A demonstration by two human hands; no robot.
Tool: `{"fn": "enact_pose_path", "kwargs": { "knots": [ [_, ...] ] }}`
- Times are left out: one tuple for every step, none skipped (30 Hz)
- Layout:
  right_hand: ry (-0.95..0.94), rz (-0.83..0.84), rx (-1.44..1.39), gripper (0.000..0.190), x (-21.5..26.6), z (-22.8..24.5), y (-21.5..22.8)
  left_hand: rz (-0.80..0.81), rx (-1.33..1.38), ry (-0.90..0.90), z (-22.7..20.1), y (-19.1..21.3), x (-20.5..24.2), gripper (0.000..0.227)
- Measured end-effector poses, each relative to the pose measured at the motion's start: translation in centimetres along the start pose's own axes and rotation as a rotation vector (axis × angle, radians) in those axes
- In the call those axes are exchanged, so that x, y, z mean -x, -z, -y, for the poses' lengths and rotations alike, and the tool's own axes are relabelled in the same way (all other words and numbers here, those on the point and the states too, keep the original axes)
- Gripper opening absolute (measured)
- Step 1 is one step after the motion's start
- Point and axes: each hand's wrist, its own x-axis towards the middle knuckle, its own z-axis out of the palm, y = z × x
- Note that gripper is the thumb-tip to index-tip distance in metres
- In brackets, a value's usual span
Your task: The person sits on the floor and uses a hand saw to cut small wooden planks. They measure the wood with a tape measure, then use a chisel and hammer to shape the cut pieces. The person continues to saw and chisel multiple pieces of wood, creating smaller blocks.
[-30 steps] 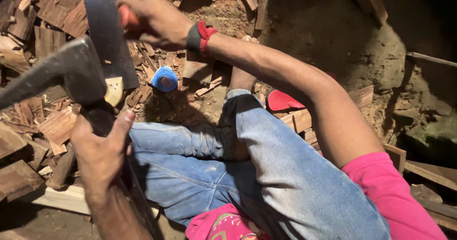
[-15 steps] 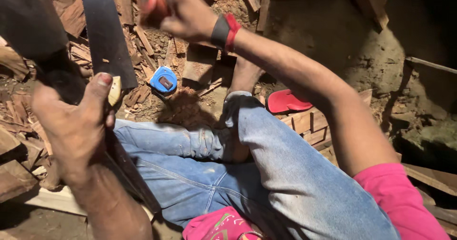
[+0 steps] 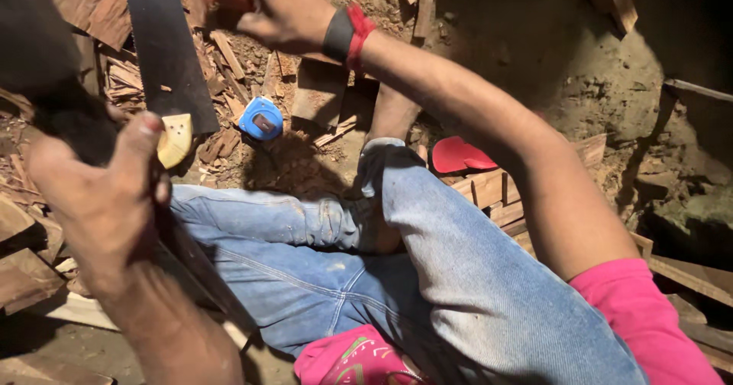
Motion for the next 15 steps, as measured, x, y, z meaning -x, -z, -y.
{"fn": "enact_pose_path", "kwargs": {
  "knots": [
    [0.032,-0.005,0.045,0.041,0.5,-0.1,-0.6,-0.011,-0.046,0.011,0.0,-0.3,-0.5,0.027],
    [0.105,-0.018,0.109,0.044,0.6,-0.3,-0.9,-0.021,-0.093,0.022,0.1,-0.6,-1.0,0.028],
    [0.177,-0.030,0.171,0.047,0.8,-0.3,-1.4,-0.037,-0.183,0.046,0.8,-1.2,-1.8,0.029],
    [0.249,-0.043,0.233,0.051,1.2,-0.1,-1.7,-0.052,-0.272,0.069,1.4,-1.5,-2.1,0.032],
    [0.207,0.002,0.196,0.053,1.0,0.0,-1.8,0.012,-0.475,-0.171,2.3,-1.9,-2.4,0.032],
    [0.164,0.048,0.160,0.055,0.9,0.3,-1.9,0.084,-0.674,-0.411,3.1,-1.9,-2.4,0.032],
    [0.125,0.090,0.132,0.058,0.5,0.5,-1.2,0.094,-0.578,-0.269,3.8,-1.8,-2.7,0.030],
    [0.093,0.100,0.169,0.055,-0.2,0.7,-1.0,0.107,-0.480,-0.128,4.5,-1.6,-2.5,0.027],
    [0.049,0.112,0.201,0.051,-0.3,1.1,-1.0,0.129,-0.376,0.023,5.1,-1.4,-1.8,0.025],
    [0.005,0.125,0.232,0.047,-0.4,1.5,-0.7,0.127,-0.373,-0.030,5.6,-1.3,-1.2,0.026],
    [0.067,0.137,0.137,0.045,-0.9,1.9,-0.2,0.120,-0.368,-0.092,5.7,-1.0,-0.7,0.027],
    [0.129,0.150,0.040,0.042,-1.4,2.5,0.4,0.113,-0.362,-0.153,5.5,-0.9,0.0,0.028],
    [0.192,0.161,-0.052,0.040,-2.1,3.1,1.3,0.102,-0.329,-0.041,5.0,-1.0,0.2,0.028],
    [0.071,0.212,-0.046,0.041,-2.7,3.6,2.6,0.092,-0.296,0.070,4.2,-1.1,0.5,0.028],
    [-0.053,0.267,-0.055,0.043,-3.2,3.9,4.0,0.079,-0.266,0.195,3.2,-1.2,1.2,0.029]
  ]
}}
